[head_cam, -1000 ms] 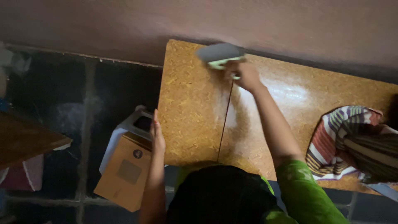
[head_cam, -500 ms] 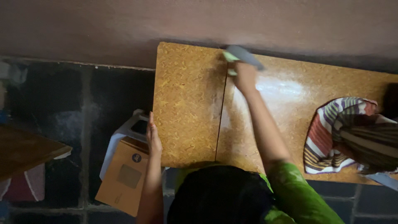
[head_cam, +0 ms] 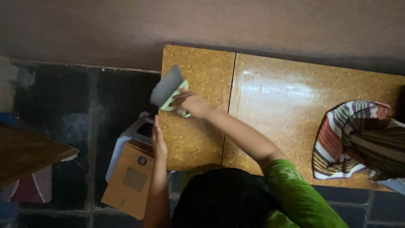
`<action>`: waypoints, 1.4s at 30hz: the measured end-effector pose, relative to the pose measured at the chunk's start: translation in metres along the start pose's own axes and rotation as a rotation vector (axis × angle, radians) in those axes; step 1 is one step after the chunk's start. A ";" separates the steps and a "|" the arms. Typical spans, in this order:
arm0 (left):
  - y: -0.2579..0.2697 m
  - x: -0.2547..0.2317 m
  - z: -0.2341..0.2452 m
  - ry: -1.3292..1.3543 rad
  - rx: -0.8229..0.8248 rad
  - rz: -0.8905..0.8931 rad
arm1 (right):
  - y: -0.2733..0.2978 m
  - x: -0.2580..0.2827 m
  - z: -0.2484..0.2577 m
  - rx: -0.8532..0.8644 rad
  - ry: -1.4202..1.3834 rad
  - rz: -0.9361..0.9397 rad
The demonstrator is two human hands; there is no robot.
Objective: The person packs several small boxes and packets into a larger cardboard box, closes it, and sets it aside. Then the person uses a small brush to sweep the table surface and follows with a cloth to wipe the table clean.
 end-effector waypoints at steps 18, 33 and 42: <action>-0.006 0.010 0.000 0.037 0.032 -0.062 | 0.267 0.002 0.025 -0.050 -0.132 -0.860; 0.048 -0.017 -0.038 -0.691 -0.090 -0.218 | 0.367 -0.023 0.129 -0.408 0.320 -0.658; 0.114 0.000 -0.088 -0.693 -0.031 -0.294 | 0.343 0.119 0.024 0.225 -0.314 -0.612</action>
Point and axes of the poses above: each hand's wrist, its own y-axis away from the middle knuckle, its own z-axis out of the back of the hand, x = y × z, the point moved 3 cm from there along -y, towards the middle knuckle
